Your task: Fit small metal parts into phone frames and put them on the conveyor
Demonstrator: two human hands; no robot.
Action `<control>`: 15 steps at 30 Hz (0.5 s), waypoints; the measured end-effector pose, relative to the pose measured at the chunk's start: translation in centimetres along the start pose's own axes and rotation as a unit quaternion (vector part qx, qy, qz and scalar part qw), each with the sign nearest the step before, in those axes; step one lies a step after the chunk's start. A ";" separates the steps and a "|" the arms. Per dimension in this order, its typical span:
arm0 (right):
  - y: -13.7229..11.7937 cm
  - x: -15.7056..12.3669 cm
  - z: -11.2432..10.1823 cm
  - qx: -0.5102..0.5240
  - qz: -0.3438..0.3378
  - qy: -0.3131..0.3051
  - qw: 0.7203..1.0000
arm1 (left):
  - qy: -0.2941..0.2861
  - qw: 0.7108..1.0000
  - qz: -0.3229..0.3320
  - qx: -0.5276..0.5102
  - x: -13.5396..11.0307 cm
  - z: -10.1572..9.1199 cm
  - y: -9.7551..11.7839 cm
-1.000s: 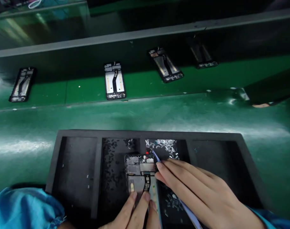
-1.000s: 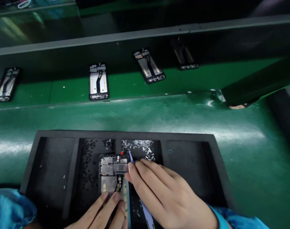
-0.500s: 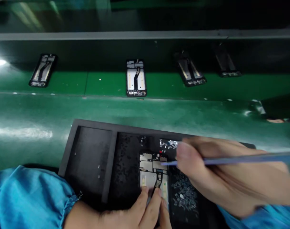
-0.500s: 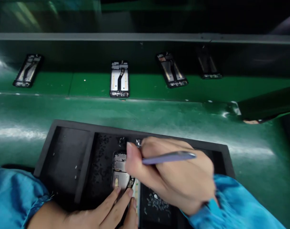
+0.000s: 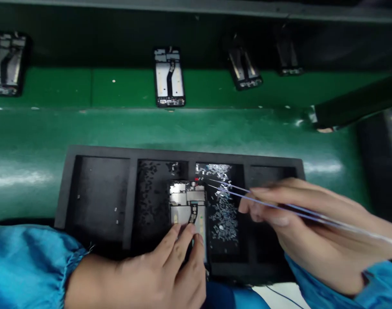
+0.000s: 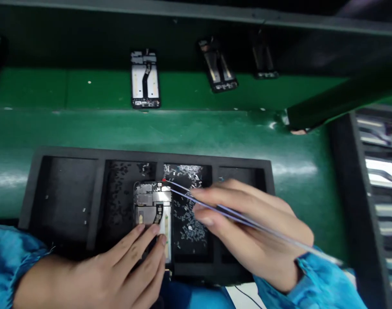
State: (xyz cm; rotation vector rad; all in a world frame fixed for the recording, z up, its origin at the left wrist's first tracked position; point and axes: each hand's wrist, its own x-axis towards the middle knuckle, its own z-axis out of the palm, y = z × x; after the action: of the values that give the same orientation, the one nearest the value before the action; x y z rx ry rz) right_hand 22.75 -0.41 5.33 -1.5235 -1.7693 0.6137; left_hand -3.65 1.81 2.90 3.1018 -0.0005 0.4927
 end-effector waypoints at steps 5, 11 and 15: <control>-0.5 -6.2 -0.5 -0.007 -0.028 -0.047 0.998 | -0.003 0.997 0.071 -0.017 -0.5 0.0 0.0; -0.6 -11.9 0.9 -0.031 -0.066 -0.067 0.995 | 0.016 0.991 0.127 -0.026 -0.8 -0.2 0.3; 0.6 -12.8 1.0 -0.009 -0.073 -0.058 0.996 | 0.083 0.995 0.048 -0.041 -0.4 0.1 0.6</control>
State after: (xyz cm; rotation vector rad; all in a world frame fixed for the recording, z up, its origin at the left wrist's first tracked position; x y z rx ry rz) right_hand 23.02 -12.69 1.64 -1.3797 -1.9588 0.6268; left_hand -3.99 1.18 2.65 2.9809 -0.1647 0.7314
